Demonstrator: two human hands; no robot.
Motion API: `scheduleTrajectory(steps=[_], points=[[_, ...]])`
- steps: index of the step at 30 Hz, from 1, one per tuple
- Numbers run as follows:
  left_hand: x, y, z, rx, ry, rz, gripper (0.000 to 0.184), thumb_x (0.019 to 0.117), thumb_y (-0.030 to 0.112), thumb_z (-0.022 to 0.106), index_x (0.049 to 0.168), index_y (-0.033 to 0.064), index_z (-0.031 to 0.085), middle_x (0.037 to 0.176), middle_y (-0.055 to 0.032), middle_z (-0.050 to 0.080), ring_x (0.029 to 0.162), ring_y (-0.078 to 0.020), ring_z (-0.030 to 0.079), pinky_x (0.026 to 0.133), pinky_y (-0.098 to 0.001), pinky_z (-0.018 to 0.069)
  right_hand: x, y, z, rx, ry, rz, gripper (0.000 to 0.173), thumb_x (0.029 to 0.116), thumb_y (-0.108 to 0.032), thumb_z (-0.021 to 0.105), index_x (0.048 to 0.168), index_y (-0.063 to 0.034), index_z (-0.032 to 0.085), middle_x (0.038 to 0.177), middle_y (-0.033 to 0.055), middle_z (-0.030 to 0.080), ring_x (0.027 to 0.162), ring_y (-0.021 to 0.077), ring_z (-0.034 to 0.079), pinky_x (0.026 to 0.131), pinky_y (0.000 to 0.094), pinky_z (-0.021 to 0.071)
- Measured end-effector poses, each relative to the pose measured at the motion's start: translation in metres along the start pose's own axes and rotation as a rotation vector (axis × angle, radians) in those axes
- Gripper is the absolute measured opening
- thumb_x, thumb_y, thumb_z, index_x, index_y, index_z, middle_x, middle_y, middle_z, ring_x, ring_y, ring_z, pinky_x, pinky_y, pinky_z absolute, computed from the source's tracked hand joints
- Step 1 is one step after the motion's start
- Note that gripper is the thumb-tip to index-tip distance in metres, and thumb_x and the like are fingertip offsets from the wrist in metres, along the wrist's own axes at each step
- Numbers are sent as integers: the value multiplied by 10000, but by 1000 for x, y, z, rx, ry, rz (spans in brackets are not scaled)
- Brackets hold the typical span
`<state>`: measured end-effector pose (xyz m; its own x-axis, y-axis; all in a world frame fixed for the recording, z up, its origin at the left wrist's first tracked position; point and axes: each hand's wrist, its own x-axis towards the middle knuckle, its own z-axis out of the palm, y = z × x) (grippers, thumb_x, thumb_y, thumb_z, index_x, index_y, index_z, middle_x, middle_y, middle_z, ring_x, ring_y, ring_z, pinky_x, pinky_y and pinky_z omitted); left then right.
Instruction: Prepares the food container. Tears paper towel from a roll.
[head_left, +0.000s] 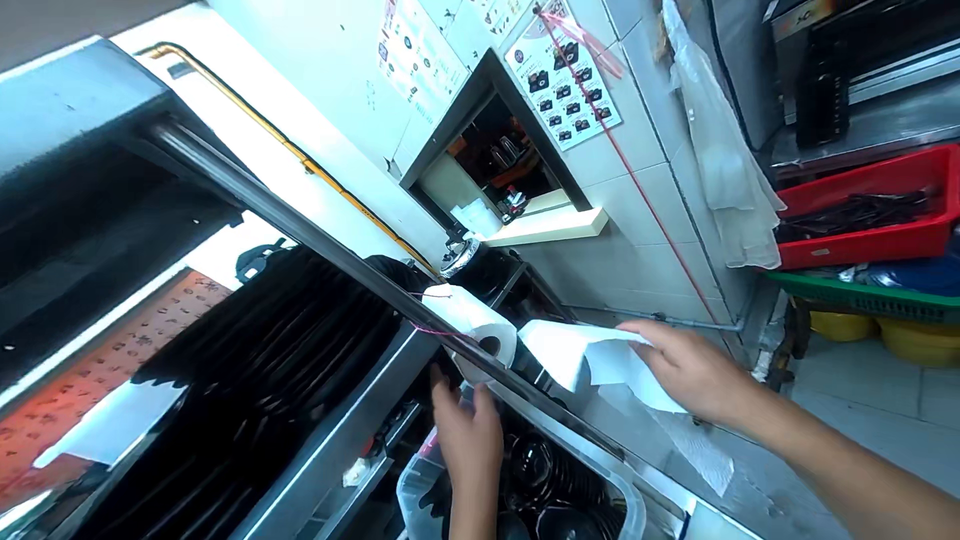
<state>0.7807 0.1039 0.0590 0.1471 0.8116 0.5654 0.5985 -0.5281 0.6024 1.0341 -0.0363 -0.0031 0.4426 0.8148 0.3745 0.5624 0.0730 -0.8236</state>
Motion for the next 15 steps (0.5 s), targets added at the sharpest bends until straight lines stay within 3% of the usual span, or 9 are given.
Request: scheduleTrajectory(steps=[2, 4, 7, 10, 11, 12, 13, 14, 15], points=[[-45, 12, -9, -121, 91, 105, 627, 946, 148, 605, 1498, -57, 389, 1428, -249, 529, 1244, -278, 590, 986, -414, 534, -13, -8, -28, 128, -5, 13, 285, 1094, -254, 465, 1286, -246, 677, 1034, -29, 737, 907, 107, 709, 804, 411, 606], [-97, 27, -17, -208, 61, 170, 491, 934, 96, 601, 1369, -107, 501, 1332, -218, 586, 1193, -205, 612, 957, -343, 553, -30, -17, -53, 301, -13, 36, 301, 1087, -214, 448, 1262, -248, 690, 995, -33, 741, 832, 97, 707, 723, 357, 613], [-171, 36, -15, -262, -14, 215, 246, 877, 47, 649, 1115, -17, 656, 1214, -128, 626, 1135, -143, 625, 902, -287, 578, -61, -20, -81, 743, -53, -4, 376, 1046, -195, 413, 1313, -154, 673, 1012, 72, 744, 788, 158, 712, 641, 336, 617], [-236, 50, -9, -202, -111, 245, 202, 847, 92, 721, 1046, 65, 701, 1131, -109, 620, 1114, -158, 595, 926, -301, 539, -88, -31, -103, 999, -104, -90, 422, 1055, -299, 452, 1394, -90, 591, 1131, 81, 724, 938, 121, 713, 762, 288, 623], [-253, 55, -6, -186, -135, 257, 242, 845, 124, 744, 1081, 88, 706, 1142, -108, 612, 1125, -173, 586, 956, -326, 527, -92, -52, -109, 857, 10, -6, 385, 1072, -207, 413, 1347, -16, 602, 1078, 100, 726, 920, 100, 715, 759, 229, 607], [-267, 60, -3, -184, -152, 255, 302, 837, 156, 763, 1126, 99, 701, 1175, -117, 594, 1146, -185, 566, 980, -342, 507, -83, -83, -112, 525, 116, 161, 312, 1067, -32, 378, 1254, 92, 596, 1045, 164, 706, 936, 106, 697, 809, 181, 548], [-278, 64, -2, -187, -167, 240, 387, 828, 209, 777, 1183, 89, 678, 1229, -146, 574, 1196, -202, 546, 1012, -354, 494, -62, -104, -116, 130, -16, 303, 309, 1066, 51, 349, 1281, 184, 525, 1219, 263, 635, 1137, 172, 618, 995, 207, 432], [-287, 66, 0, -202, -183, 218, 496, 817, 274, 780, 1239, 54, 641, 1296, -194, 547, 1257, -228, 519, 1054, -370, 473, -40, -113, -120, -196, -253, 350, 335, 1065, 86, 322, 1329, 232, 468, 1403, 334, 529, 1350, 286, 506, 1142, 307, 316], [-293, 67, 1, -245, -206, 201, 626, 808, 340, 776, 1303, 7, 585, 1370, -245, 507, 1319, -251, 488, 1098, -385, 443, -26, -118, -122, -413, -409, 351, 347, 1063, 91, 310, 1346, 238, 448, 1469, 366, 456, 1421, 365, 430, 1180, 369, 271]])
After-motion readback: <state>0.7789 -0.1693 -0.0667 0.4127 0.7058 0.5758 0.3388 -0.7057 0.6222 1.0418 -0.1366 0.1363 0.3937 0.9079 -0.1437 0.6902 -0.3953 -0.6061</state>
